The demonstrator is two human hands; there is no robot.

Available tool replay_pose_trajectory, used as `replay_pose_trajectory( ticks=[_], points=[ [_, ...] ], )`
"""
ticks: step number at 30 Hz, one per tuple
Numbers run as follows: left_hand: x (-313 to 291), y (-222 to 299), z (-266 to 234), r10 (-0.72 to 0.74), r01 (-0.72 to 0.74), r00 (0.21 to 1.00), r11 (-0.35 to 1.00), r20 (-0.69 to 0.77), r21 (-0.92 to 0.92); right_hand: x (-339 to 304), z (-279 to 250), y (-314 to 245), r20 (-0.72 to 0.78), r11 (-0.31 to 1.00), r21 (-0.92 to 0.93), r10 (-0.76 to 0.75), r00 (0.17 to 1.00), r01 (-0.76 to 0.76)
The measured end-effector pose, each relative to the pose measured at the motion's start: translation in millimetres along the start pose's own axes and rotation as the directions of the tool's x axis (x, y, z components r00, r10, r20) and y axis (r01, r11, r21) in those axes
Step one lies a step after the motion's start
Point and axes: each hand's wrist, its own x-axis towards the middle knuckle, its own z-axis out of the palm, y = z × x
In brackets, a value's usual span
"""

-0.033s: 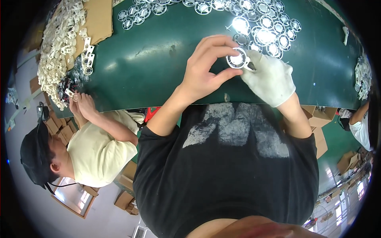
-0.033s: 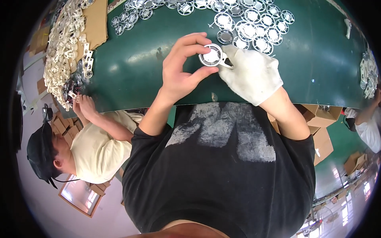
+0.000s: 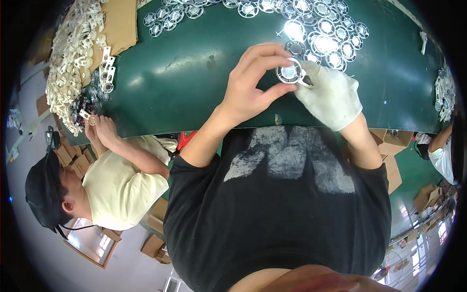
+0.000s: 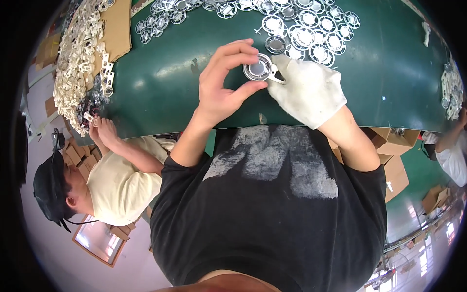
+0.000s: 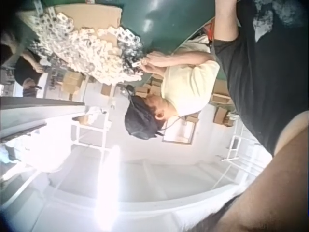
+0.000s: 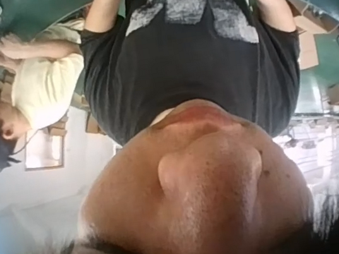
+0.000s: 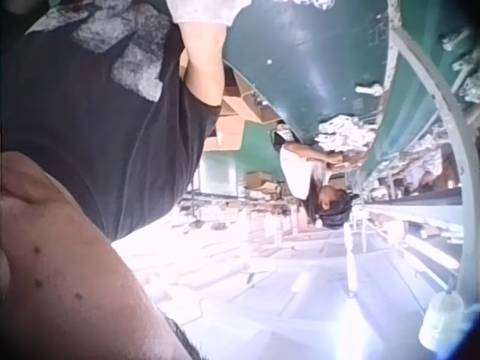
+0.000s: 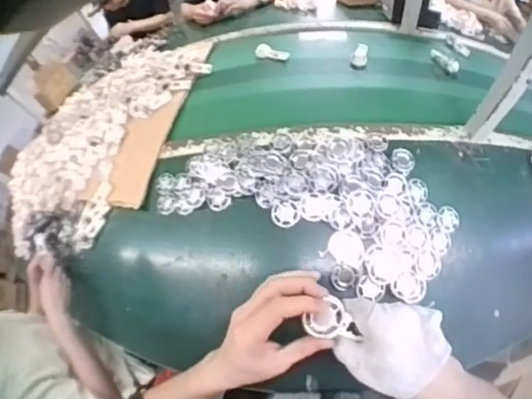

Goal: The person assembles small circular electronic components into white plastic housings by hand on a production line.

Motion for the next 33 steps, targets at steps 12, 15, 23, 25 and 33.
replay_pose_trajectory(
  ticks=[12, 15, 23, 25, 33],
  points=[
    [-2, 3, 4, -0.018, 0.021, 0.999, 0.997, -0.037, 0.07, -2, -2, -2, 0.053, 0.999, -0.027, 0.041, 0.998, -0.039],
    [1, 2, 0, 0.04, -0.039, 0.999, 0.999, -0.037, 0.028, 0, -2, 5, 0.171, 0.946, 0.323, -0.017, 0.985, -0.04],
    [5, -7, -8, 0.233, -0.238, 0.966, 0.971, 0.108, 0.035, 12, 19, 13, 0.384, 0.645, 0.715, -0.038, 0.923, -0.271],
    [4, 0, -11, 0.115, -0.114, 0.984, 0.993, 0.139, -0.018, 10, 33, 12, 0.248, 0.607, 0.775, -0.033, 0.968, -0.177],
    [6, 9, -3, -0.307, 0.352, 0.936, 0.849, 0.173, -0.395, -3, 28, 9, 0.108, 0.962, 0.272, -0.063, 0.992, 0.032]
  ],
)
